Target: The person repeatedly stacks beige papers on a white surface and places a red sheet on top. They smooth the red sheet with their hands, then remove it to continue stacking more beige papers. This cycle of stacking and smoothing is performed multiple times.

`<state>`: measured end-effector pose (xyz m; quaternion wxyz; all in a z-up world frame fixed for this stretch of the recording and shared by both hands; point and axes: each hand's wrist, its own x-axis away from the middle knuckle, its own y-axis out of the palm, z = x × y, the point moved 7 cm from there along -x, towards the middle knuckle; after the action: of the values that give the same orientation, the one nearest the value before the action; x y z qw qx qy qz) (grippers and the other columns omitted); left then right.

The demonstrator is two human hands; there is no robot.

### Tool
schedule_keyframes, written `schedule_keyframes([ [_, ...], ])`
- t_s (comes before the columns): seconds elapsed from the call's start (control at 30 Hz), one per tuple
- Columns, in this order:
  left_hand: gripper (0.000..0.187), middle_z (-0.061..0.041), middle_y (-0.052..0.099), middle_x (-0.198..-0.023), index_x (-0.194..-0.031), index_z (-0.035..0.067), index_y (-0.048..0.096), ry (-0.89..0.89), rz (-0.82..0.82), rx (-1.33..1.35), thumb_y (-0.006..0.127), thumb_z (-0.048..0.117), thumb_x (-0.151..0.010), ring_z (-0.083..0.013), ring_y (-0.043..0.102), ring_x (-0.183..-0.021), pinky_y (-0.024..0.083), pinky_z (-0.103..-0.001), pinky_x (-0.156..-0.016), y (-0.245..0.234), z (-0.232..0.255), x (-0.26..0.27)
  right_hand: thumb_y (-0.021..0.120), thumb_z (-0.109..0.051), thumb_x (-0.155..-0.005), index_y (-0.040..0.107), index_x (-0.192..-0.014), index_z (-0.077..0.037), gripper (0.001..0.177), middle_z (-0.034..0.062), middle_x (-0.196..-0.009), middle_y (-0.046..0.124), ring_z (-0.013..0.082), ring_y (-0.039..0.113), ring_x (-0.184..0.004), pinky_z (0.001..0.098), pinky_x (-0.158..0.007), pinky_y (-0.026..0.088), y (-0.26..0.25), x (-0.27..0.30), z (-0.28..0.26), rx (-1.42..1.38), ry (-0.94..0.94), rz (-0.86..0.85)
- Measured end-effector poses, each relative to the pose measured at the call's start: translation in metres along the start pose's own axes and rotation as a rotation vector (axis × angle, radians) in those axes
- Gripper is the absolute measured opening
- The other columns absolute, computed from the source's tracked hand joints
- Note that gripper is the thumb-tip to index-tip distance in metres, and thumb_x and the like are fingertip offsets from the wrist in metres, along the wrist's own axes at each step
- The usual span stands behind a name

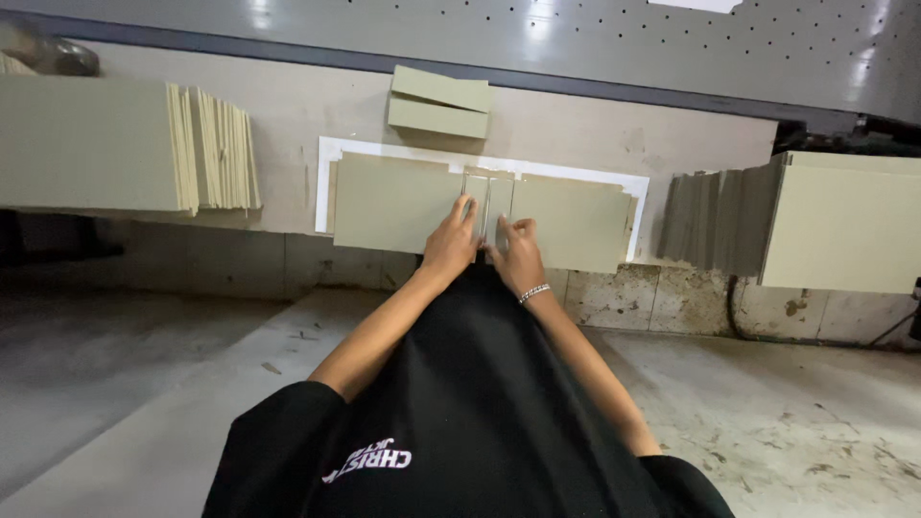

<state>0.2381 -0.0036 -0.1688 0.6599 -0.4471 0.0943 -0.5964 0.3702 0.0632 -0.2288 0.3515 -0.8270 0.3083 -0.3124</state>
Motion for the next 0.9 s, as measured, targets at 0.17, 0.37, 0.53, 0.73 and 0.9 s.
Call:
schedule_keyframes([
  [0.17, 0.065, -0.016, 0.029, -0.160, -0.154, -0.001, 0.040, -0.020, 0.006, -0.054, 0.066, 0.022, -0.099, -0.0418, 0.062, -0.121, 0.064, -0.052, -0.085, 0.005, -0.002, -0.008, 0.079, -0.021, -0.087, 0.061, -0.139, -0.009, 0.057, 0.0135, -0.122, 0.045, 0.0438, 0.066, -0.113, 0.0440, -0.094, 0.061, 0.001, -0.011, -0.003, -0.004, 0.005, -0.058],
  [0.37, 0.049, -0.010, 0.038, -0.156, -0.149, 0.006, 0.051, -0.021, 0.054, -0.197, 0.061, 0.021, -0.103, -0.0342, 0.069, -0.099, 0.065, -0.051, -0.077, 0.004, -0.010, -0.019, 0.076, -0.028, -0.089, 0.058, -0.145, -0.017, 0.060, 0.0158, -0.112, 0.053, 0.0432, 0.070, -0.103, 0.0481, -0.086, 0.062, 0.016, -0.023, 0.011, 0.124, 0.003, -0.145],
  [0.53, 0.065, 0.001, 0.036, -0.165, -0.152, 0.023, 0.052, 0.198, 0.095, -0.428, 0.064, 0.054, -0.096, -0.0422, 0.027, -0.152, 0.031, -0.064, -0.117, 0.000, -0.026, -0.033, 0.073, -0.055, -0.090, 0.053, -0.150, -0.028, 0.069, 0.0212, -0.139, 0.044, 0.0475, 0.057, -0.123, 0.0553, -0.096, 0.054, -0.060, -0.030, -0.045, 0.378, -0.169, 0.164],
  [0.73, 0.072, 0.001, 0.043, -0.163, -0.154, 0.025, 0.051, 0.240, 0.180, -0.449, 0.064, 0.060, -0.092, -0.0427, 0.020, -0.154, 0.011, -0.075, -0.118, -0.009, -0.024, -0.027, 0.063, -0.068, -0.090, 0.030, -0.160, -0.047, 0.080, 0.0242, -0.169, 0.005, 0.0513, 0.001, -0.153, 0.0717, -0.119, 0.017, -0.045, -0.031, -0.023, 0.410, -0.100, -0.003],
  [0.9, 0.071, 0.001, 0.037, -0.166, -0.156, 0.026, 0.047, 0.237, 0.164, -0.434, 0.062, 0.057, -0.094, -0.0430, 0.016, -0.155, 0.010, -0.076, -0.118, -0.005, -0.027, -0.029, 0.062, -0.074, -0.086, 0.025, -0.159, -0.054, 0.084, 0.0205, -0.170, -0.001, 0.0487, -0.006, -0.153, 0.0723, -0.119, 0.011, -0.032, -0.038, -0.011, 0.427, -0.092, -0.007],
])
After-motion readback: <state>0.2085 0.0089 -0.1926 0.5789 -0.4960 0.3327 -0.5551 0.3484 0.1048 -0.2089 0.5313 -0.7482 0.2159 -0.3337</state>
